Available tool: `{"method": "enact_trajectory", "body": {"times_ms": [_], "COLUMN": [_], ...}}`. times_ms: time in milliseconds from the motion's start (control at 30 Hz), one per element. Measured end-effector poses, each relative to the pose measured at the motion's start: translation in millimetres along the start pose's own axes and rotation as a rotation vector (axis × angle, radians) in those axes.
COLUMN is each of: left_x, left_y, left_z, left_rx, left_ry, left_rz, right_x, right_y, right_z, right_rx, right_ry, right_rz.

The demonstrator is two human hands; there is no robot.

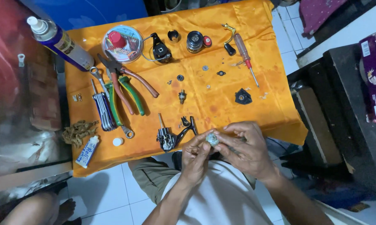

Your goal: Disassembling and inspecting the internal components of a spinning fishing reel on a workbench

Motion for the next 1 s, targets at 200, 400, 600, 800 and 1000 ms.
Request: {"method": "enact_trajectory", "body": {"times_ms": [200, 400, 600, 800, 1000], "left_x": [-20, -27, -30, -36, -34], "left_y": [-17, -21, 0, 8, 12], "left_z": [-3, -12, -26, -46, -45], "left_rx": [0.131, 0.177, 0.488, 0.36, 0.183], "left_ry": [-0.145, -0.141, -0.159, -0.044, 0.013], "left_rz": [-0.112, -0.146, 0.065, 0.109, 0.057], "right_x": [-37, -53, -42, -26, -31], "right_y": [7, 12, 4, -5, 0], "right_z": [-24, -21, -10, 7, 23], "right_rx": [-0.024, -0.005, 0.172, 0.131, 0.116], "right_ry": [-0.122, -0.102, -0.194, -0.246, -0.283], "right_rz": [0.178, 0.211, 0.351, 0.249, 0.238]}}
Point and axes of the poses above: each hand's wrist, its own x-axis towards the middle knuckle, its own z-axis out of the palm, y = z × x, the point moved 2 cm from there along x, towards the middle knuckle, and after that the axes turned 8 degrees about y, right-handed, at the moved point
